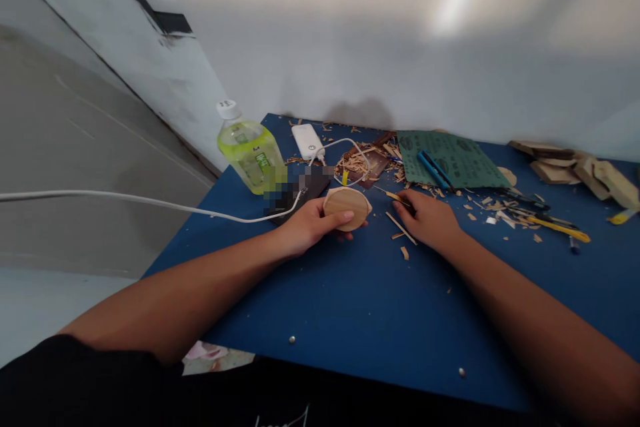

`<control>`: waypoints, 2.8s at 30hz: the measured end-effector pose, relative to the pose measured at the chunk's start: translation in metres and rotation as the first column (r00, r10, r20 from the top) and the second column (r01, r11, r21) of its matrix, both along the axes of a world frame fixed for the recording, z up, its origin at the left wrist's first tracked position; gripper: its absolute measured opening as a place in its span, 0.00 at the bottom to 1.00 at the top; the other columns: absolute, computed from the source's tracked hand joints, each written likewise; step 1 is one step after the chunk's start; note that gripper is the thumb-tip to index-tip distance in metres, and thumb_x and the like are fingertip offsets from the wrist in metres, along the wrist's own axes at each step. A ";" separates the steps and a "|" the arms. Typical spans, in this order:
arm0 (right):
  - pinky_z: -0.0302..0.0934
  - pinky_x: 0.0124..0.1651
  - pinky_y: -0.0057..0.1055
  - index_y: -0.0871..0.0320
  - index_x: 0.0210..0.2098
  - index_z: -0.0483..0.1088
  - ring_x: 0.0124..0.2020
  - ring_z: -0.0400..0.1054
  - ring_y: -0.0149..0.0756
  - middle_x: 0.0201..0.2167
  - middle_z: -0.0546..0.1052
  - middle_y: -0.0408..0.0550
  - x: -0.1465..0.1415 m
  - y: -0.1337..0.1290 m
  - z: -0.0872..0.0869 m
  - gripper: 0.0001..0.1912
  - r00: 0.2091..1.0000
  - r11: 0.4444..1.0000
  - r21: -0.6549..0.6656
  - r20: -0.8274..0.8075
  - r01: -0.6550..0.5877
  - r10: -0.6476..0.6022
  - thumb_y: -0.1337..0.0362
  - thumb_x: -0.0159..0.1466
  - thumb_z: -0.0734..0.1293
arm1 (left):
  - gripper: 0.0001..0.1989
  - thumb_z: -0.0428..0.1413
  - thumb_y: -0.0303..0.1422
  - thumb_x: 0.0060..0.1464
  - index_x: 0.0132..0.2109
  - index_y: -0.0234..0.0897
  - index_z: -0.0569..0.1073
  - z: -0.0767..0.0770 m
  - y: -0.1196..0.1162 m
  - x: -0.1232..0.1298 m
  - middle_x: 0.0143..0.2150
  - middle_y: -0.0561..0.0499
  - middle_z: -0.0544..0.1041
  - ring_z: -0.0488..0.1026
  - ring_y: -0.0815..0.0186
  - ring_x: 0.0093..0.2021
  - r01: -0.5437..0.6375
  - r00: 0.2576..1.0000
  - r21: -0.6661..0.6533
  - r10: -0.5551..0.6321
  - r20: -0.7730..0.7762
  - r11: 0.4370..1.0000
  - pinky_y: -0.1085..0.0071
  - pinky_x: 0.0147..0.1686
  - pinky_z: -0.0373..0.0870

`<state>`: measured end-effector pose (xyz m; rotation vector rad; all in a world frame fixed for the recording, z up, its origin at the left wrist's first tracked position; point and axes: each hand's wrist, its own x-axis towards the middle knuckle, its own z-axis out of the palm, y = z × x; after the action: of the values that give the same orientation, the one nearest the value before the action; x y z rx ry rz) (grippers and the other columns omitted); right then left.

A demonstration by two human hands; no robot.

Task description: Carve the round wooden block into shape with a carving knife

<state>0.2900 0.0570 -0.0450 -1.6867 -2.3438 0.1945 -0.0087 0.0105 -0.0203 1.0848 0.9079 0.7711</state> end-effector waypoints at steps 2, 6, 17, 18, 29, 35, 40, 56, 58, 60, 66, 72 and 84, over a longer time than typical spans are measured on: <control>0.63 0.37 0.35 0.53 0.51 0.76 0.39 0.78 0.45 0.43 0.84 0.51 0.002 0.000 -0.003 0.17 0.993 0.998 0.040 -0.105 -0.040 0.044 0.51 0.74 0.62 | 0.30 0.71 0.42 0.56 0.60 0.30 0.79 0.003 -0.002 0.000 0.56 0.33 0.83 0.83 0.61 0.40 0.006 1.000 -0.007 -0.006 0.031 1.000 0.67 0.40 0.79; 0.66 0.40 0.35 0.54 0.51 0.76 0.36 0.76 0.40 0.40 0.83 0.50 0.003 -0.006 -0.004 0.16 0.931 0.972 0.167 -0.297 -0.168 0.212 0.52 0.75 0.63 | 0.31 0.70 0.32 0.57 0.65 0.35 0.75 0.008 -0.006 0.000 0.67 0.34 0.76 0.83 0.58 0.50 0.063 0.981 -0.064 -0.050 0.190 0.996 0.66 0.46 0.81; 0.65 0.38 0.32 0.56 0.54 0.76 0.35 0.73 0.36 0.40 0.80 0.49 -0.003 -0.011 0.000 0.15 0.879 0.910 0.280 -0.286 -0.305 0.383 0.55 0.76 0.64 | 0.38 0.46 0.61 0.68 0.70 0.39 0.69 0.007 0.003 -0.004 0.68 0.32 0.73 0.81 0.61 0.34 0.226 0.881 -0.230 -0.098 0.463 0.947 0.74 0.18 0.69; 0.65 0.38 0.32 0.56 0.54 0.76 0.35 0.73 0.35 0.40 0.80 0.49 -0.003 -0.011 0.000 0.15 0.878 0.911 0.275 -0.287 -0.308 0.383 0.55 0.76 0.64 | 0.35 0.46 0.59 0.69 0.70 0.40 0.69 0.007 0.003 -0.004 0.68 0.33 0.72 0.80 0.62 0.33 0.217 0.886 -0.223 -0.096 0.454 0.950 0.74 0.18 0.68; 0.65 0.38 0.31 0.56 0.57 0.74 0.34 0.74 0.35 0.40 0.80 0.48 -0.002 -0.014 0.002 0.16 0.866 0.908 0.230 -0.291 -0.350 0.407 0.56 0.77 0.62 | 0.31 0.64 0.40 0.62 0.69 0.37 0.69 -0.001 -0.003 -0.002 0.66 0.33 0.74 0.82 0.55 0.47 0.204 0.900 -0.099 -0.146 0.411 0.974 0.58 0.47 0.83; 0.66 0.41 0.32 0.54 0.57 0.74 0.38 0.78 0.37 0.45 0.84 0.49 -0.002 -0.015 -0.001 0.15 0.880 0.913 0.258 -0.280 -0.316 0.384 0.55 0.77 0.62 | 0.36 0.70 0.31 0.52 0.67 0.40 0.72 0.000 -0.005 -0.001 0.65 0.38 0.73 0.80 0.50 0.55 0.184 0.920 -0.108 -0.133 0.368 0.977 0.58 0.46 0.83; 0.65 0.41 0.32 0.53 0.58 0.73 0.38 0.78 0.38 0.44 0.84 0.48 -0.004 -0.018 0.006 0.18 0.889 0.925 0.185 -0.268 -0.331 0.371 0.53 0.78 0.60 | 0.36 0.73 0.31 0.51 0.65 0.44 0.72 0.000 -0.009 0.002 0.62 0.41 0.74 0.79 0.53 0.55 0.133 0.956 -0.065 -0.110 0.271 0.989 0.53 0.53 0.81; 0.46 0.33 0.32 0.56 0.44 0.71 0.28 0.70 0.37 0.32 0.81 0.48 -0.028 -0.048 0.038 0.23 0.887 0.885 -0.073 -0.082 -0.460 0.455 0.47 0.78 0.54 | 0.41 0.75 0.34 0.49 0.66 0.45 0.67 0.003 -0.013 0.007 0.58 0.43 0.75 0.79 0.56 0.54 0.160 0.986 0.117 -0.153 -0.066 0.980 0.53 0.56 0.77; 0.43 0.32 0.34 0.56 0.43 0.71 0.28 0.70 0.38 0.33 0.81 0.50 -0.032 -0.051 0.042 0.23 0.884 0.877 -0.134 0.014 -0.462 0.468 0.47 0.78 0.54 | 0.42 0.75 0.34 0.49 0.67 0.45 0.67 0.003 -0.013 0.007 0.58 0.44 0.75 0.79 0.57 0.53 0.171 0.984 0.118 -0.163 -0.078 0.978 0.54 0.55 0.77; 0.41 0.31 0.35 0.57 0.44 0.70 0.29 0.71 0.40 0.35 0.82 0.51 -0.036 -0.052 0.044 0.22 0.883 0.880 -0.168 0.085 -0.444 0.462 0.48 0.79 0.54 | 0.41 0.75 0.33 0.49 0.66 0.43 0.67 0.003 -0.013 0.007 0.57 0.43 0.76 0.78 0.57 0.53 0.172 0.982 0.123 -0.160 -0.103 0.977 0.55 0.56 0.76; 0.40 0.31 0.36 0.57 0.47 0.70 0.33 0.74 0.42 0.38 0.82 0.52 -0.038 -0.052 0.041 0.23 0.885 0.890 -0.174 0.135 -0.421 0.445 0.48 0.80 0.52 | 0.38 0.76 0.35 0.47 0.61 0.40 0.68 0.004 -0.013 0.008 0.58 0.42 0.75 0.77 0.59 0.51 0.159 0.979 0.154 -0.136 -0.150 0.975 0.59 0.52 0.75; 0.39 0.30 0.36 0.57 0.46 0.70 0.32 0.75 0.42 0.36 0.83 0.53 -0.039 -0.054 0.044 0.26 0.875 0.899 -0.181 0.219 -0.399 0.432 0.46 0.80 0.50 | 0.35 0.74 0.38 0.48 0.60 0.39 0.69 0.009 -0.015 0.008 0.48 0.48 0.75 0.75 0.61 0.45 0.207 0.956 0.186 -0.158 -0.246 0.961 0.63 0.45 0.74; 0.41 0.30 0.35 0.56 0.42 0.69 0.31 0.75 0.43 0.34 0.82 0.53 -0.018 -0.028 0.040 0.30 0.956 0.986 -0.094 0.250 -0.137 0.156 0.45 0.80 0.46 | 0.34 0.75 0.37 0.47 0.58 0.40 0.70 0.019 -0.023 0.006 0.52 0.44 0.79 0.77 0.60 0.45 0.294 0.948 0.151 -0.268 -0.172 0.944 0.61 0.48 0.75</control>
<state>0.2717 0.0292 -0.0050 -1.6593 -2.6869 0.0974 -0.0024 -0.0130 -0.0015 1.4093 0.7965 0.5427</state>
